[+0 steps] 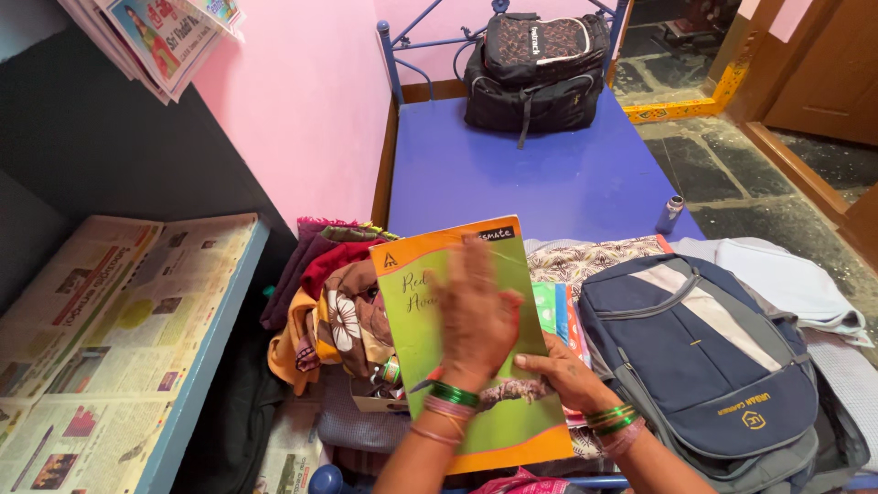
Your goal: The person organizes school materials by picking up books and notebooks from a bed, turning them over, and placing them onto a shelf by hand, then sorting through small pouches and plastic covers on the bed.
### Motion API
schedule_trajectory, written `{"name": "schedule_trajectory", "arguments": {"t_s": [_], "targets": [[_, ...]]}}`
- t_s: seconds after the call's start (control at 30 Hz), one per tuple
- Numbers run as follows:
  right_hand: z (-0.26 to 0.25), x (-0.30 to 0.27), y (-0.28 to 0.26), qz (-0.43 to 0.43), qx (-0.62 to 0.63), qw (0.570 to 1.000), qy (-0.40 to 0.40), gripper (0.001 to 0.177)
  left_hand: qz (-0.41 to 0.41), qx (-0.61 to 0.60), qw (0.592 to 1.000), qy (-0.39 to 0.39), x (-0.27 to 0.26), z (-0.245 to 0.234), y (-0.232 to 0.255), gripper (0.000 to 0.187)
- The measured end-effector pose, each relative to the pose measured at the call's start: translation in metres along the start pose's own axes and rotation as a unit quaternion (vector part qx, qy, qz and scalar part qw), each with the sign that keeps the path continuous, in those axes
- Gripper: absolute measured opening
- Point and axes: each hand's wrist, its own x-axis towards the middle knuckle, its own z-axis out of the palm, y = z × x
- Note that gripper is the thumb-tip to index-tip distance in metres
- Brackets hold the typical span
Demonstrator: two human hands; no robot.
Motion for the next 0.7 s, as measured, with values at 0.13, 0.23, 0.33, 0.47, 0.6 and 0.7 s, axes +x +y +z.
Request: {"name": "schedule_trajectory", "arguments": {"t_s": [0.13, 0.23, 0.33, 0.47, 0.6, 0.7], "targets": [[-0.016, 0.006, 0.015, -0.120, -0.268, 0.955, -0.036, 0.046, 0.132, 0.074, 0.983, -0.104, -0.014, 0.004, 0.037, 0.076], [-0.010, 0.001, 0.015, 0.014, 0.052, 0.998, 0.031, 0.052, 0.161, 0.134, 0.974, -0.092, 0.007, 0.002, 0.023, 0.078], [-0.003, -0.009, 0.003, 0.021, -0.026, 0.999, 0.018, 0.044, 0.060, 0.074, 0.994, -0.049, 0.029, -0.014, -0.008, 0.070], [0.006, -0.018, -0.017, 0.008, 0.023, 1.000, 0.005, 0.050, 0.000, 0.114, 0.993, 0.017, 0.046, -0.022, -0.055, 0.067], [-0.001, -0.016, -0.023, -0.021, 0.023, 0.999, 0.031, 0.053, -0.080, 0.123, 0.988, 0.045, 0.009, 0.002, -0.073, 0.070], [-0.009, -0.008, -0.027, -0.077, 0.026, 0.995, 0.056, 0.053, -0.132, 0.046, 0.989, -0.055, -0.053, 0.033, -0.055, 0.070]]}}
